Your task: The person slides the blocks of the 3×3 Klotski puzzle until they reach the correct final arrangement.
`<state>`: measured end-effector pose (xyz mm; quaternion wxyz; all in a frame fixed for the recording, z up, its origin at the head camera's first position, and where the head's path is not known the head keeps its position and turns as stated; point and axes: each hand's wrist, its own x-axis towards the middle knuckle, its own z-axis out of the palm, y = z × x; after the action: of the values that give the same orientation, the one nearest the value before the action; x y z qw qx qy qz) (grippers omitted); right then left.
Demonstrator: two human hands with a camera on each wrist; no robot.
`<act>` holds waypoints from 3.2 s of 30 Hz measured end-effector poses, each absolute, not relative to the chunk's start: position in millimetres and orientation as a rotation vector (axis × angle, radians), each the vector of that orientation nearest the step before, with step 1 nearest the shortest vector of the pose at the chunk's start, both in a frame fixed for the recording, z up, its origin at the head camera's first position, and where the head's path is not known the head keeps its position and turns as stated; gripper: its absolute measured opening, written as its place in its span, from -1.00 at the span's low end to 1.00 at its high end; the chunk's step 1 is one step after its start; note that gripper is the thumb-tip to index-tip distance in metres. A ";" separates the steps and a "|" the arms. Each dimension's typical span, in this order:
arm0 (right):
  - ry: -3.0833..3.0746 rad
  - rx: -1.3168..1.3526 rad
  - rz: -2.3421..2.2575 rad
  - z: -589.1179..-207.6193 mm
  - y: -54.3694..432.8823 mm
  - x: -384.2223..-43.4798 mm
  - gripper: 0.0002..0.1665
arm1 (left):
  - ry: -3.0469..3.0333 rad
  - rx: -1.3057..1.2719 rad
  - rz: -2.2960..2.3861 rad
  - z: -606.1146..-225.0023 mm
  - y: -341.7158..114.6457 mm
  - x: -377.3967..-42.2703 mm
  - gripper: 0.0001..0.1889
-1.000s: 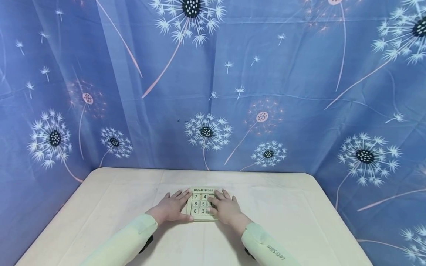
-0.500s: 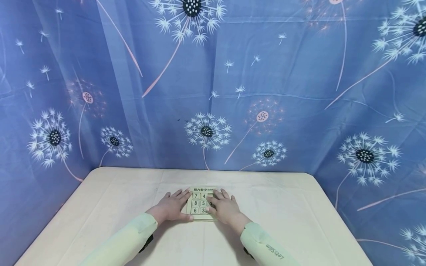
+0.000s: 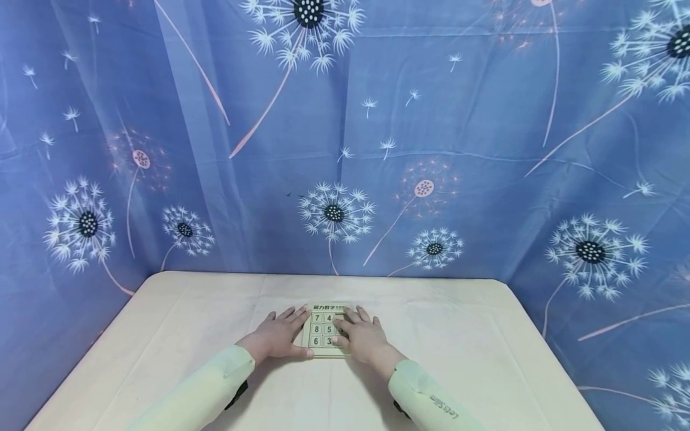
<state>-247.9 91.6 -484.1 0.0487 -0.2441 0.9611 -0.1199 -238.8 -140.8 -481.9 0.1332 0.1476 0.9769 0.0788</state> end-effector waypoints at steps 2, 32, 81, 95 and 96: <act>2.920 -0.745 -0.362 -484.0 92.3 -247.3 -0.36 | 2.831 0.434 0.228 -482.9 -140.8 -239.4 0.05; 2.925 -0.802 -0.423 -475.9 116.4 -216.4 -0.34 | 2.852 0.447 0.237 -484.6 -143.0 -239.0 0.04; 2.951 -0.648 -0.491 -478.5 107.1 -226.7 -0.43 | 2.831 0.443 0.229 -481.0 -141.6 -237.6 0.04; 2.957 -0.633 -0.491 -481.8 106.4 -235.0 -0.43 | 2.836 0.444 0.242 -483.2 -141.7 -239.5 0.04; 2.956 -0.633 -0.496 -481.8 106.4 -235.6 -0.43 | 2.837 0.445 0.242 -483.6 -141.7 -239.8 0.04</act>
<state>-235.6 106.4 -481.8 0.0388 -0.2066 0.9642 -0.1617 -239.8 -141.7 -483.6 0.1296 0.1531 0.9761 0.0833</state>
